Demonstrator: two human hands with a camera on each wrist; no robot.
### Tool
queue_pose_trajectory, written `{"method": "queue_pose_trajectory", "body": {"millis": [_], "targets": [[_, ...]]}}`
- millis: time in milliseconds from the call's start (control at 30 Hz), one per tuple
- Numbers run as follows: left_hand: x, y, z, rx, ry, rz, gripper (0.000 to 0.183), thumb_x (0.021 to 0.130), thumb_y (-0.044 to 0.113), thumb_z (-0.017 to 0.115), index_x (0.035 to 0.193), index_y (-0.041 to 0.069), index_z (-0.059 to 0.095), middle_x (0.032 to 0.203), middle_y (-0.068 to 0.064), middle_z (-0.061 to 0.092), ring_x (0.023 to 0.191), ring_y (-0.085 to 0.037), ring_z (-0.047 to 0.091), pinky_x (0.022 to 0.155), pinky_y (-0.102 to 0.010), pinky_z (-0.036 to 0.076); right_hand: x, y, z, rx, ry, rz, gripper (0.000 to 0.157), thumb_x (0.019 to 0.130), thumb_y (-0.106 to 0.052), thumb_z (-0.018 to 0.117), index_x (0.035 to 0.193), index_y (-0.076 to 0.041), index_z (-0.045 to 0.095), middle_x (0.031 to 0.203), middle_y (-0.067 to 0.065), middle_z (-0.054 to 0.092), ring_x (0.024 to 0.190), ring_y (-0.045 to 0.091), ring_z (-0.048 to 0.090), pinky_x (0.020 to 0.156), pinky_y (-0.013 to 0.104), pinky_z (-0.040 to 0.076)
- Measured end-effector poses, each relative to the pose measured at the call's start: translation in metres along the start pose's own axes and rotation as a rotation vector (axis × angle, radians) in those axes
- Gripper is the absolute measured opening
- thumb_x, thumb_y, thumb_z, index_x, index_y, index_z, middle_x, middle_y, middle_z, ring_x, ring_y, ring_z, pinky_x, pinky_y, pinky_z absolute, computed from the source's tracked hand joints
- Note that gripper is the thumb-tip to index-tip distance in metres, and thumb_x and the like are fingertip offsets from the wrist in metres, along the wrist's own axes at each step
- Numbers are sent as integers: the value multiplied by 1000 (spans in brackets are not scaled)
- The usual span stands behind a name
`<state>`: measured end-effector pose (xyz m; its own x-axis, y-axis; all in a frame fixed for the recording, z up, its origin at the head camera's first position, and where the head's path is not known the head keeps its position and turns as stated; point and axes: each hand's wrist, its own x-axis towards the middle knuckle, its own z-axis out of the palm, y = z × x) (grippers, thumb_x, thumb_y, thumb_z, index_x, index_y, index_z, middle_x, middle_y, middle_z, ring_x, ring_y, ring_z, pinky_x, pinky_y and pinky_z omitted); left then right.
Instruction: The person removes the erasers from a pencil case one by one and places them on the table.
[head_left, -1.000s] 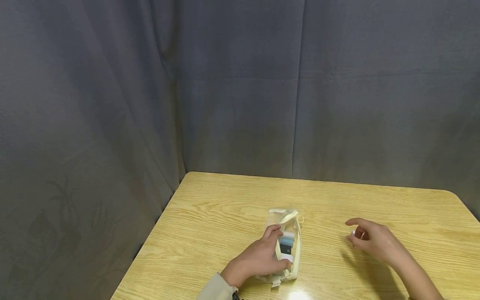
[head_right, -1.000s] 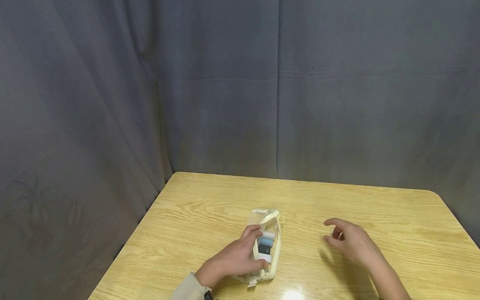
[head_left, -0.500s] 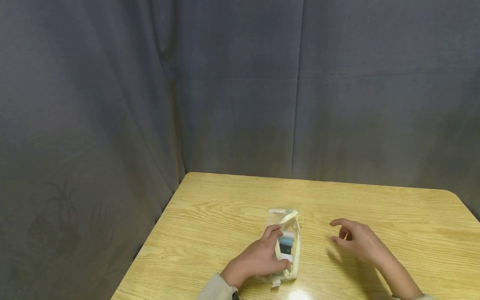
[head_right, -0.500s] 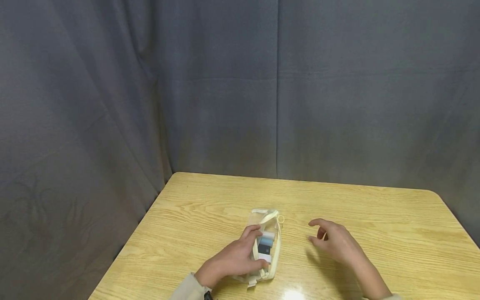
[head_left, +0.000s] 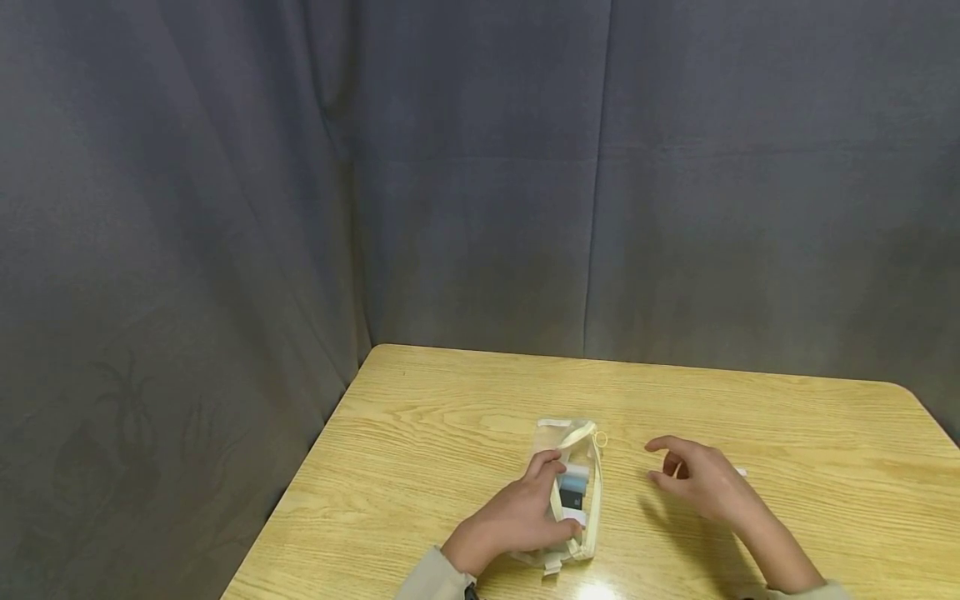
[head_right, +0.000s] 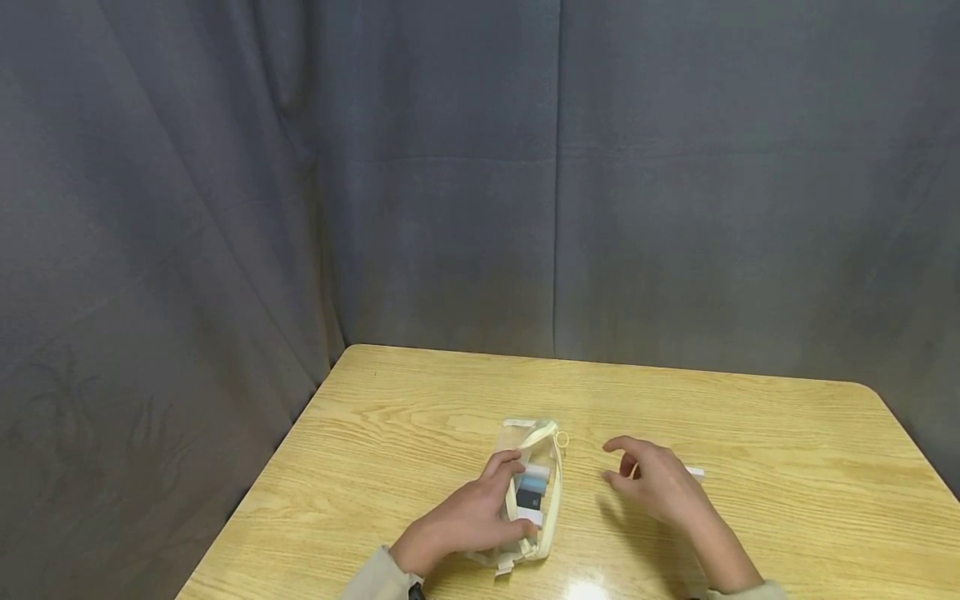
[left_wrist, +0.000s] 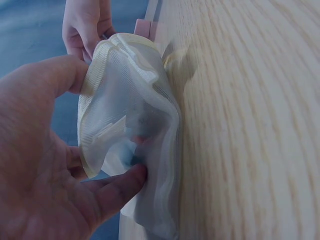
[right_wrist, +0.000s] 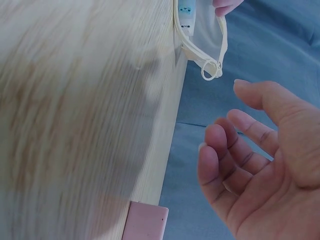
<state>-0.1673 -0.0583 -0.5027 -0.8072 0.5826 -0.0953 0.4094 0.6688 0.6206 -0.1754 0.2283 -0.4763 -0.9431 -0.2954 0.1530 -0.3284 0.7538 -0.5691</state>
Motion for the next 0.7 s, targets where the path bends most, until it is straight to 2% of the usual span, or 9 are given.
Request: {"method": "queue_pose_trajectory", "body": {"millis": [267, 433, 700], "targets": [[1, -1, 1, 10, 5, 4, 76, 83, 48, 60, 143, 13, 29, 152, 12, 6, 50, -5, 48, 45, -22, 43, 4, -1, 3, -8, -11, -2, 35, 84, -23, 69, 117, -12, 60, 73, -8, 55, 53, 4, 46, 48, 22, 38], [1, -1, 1, 14, 3, 4, 77, 82, 49, 60, 143, 13, 29, 152, 11, 7, 59, -3, 51, 49, -20, 44, 7, -2, 7, 4, -23, -10, 34, 84, -20, 69, 116, -12, 61, 72, -8, 55, 53, 5, 47, 48, 22, 39], [1, -1, 0, 19, 0, -5, 78, 83, 51, 59, 143, 13, 28, 152, 11, 7, 66, -2, 52, 53, -19, 45, 12, -4, 15, -1, 6, -47, 33, 82, -18, 70, 113, -12, 62, 69, -10, 54, 53, 3, 46, 50, 21, 39]]}}
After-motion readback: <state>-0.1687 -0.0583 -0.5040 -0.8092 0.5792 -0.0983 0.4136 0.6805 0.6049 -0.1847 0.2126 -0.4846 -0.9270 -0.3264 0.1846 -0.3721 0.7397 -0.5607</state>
